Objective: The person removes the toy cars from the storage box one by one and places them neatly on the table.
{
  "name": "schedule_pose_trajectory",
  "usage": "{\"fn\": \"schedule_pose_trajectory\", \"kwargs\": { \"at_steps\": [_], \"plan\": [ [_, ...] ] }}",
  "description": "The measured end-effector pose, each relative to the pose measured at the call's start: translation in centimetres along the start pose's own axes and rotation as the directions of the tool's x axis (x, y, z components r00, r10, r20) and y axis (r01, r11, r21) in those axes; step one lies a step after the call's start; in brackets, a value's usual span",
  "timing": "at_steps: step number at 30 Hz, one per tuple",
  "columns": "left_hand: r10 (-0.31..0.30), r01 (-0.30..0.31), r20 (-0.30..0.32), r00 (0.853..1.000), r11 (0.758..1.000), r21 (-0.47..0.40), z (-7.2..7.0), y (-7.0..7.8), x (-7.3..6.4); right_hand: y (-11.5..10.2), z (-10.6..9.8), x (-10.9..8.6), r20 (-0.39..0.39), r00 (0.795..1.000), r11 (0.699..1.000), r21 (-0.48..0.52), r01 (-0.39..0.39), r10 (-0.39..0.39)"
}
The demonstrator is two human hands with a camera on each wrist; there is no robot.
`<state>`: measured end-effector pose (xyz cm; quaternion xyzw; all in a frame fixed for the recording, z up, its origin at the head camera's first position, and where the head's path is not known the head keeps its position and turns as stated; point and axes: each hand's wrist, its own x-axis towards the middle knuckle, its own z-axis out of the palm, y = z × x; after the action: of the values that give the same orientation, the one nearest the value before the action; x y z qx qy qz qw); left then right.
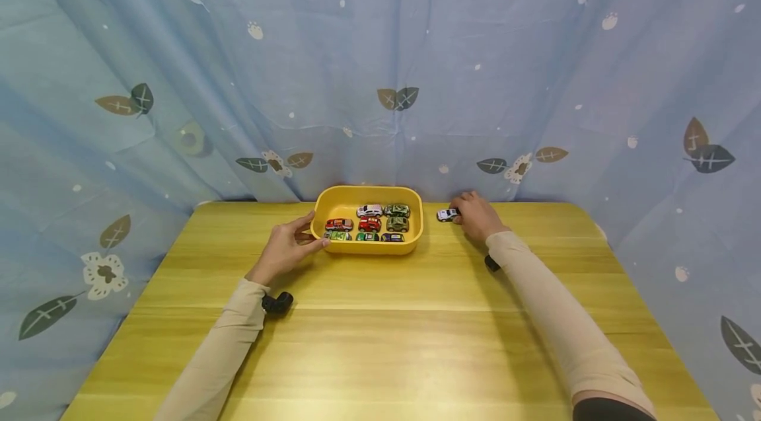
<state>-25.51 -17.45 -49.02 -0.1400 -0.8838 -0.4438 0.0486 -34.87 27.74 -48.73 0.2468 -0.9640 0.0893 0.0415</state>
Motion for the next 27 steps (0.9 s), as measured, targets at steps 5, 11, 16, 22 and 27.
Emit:
{"fn": "schedule_pose_trajectory", "kwargs": {
  "at_steps": [5,11,16,22,27],
  "plan": [
    [0.001,-0.001,-0.002,1.0,1.0,0.023,-0.2,0.0,0.0,-0.2,-0.5,0.2,0.002,1.0,1.0,0.012,0.019,-0.019],
    [0.026,-0.023,-0.015,1.0,0.989,0.143,-0.4,0.2,-0.1,-0.8,-1.1,0.6,0.029,0.999,0.999,-0.039,0.021,-0.02],
    [0.033,-0.033,0.001,0.999,0.987,0.16,-0.4,0.4,-0.2,-1.4,-1.9,0.7,0.027,1.0,0.998,-0.058,-0.001,0.003],
    [0.033,-0.034,0.008,0.999,0.986,0.166,-0.3,0.5,-0.3,-2.1,-3.4,1.7,-0.051,0.999,0.998,0.062,-0.013,0.016],
    [0.041,-0.041,0.005,0.999,0.983,0.177,-0.3,0.6,-0.3,-5.8,-5.5,3.5,-0.127,0.991,0.981,0.195,-0.01,0.036]
  ]
}}
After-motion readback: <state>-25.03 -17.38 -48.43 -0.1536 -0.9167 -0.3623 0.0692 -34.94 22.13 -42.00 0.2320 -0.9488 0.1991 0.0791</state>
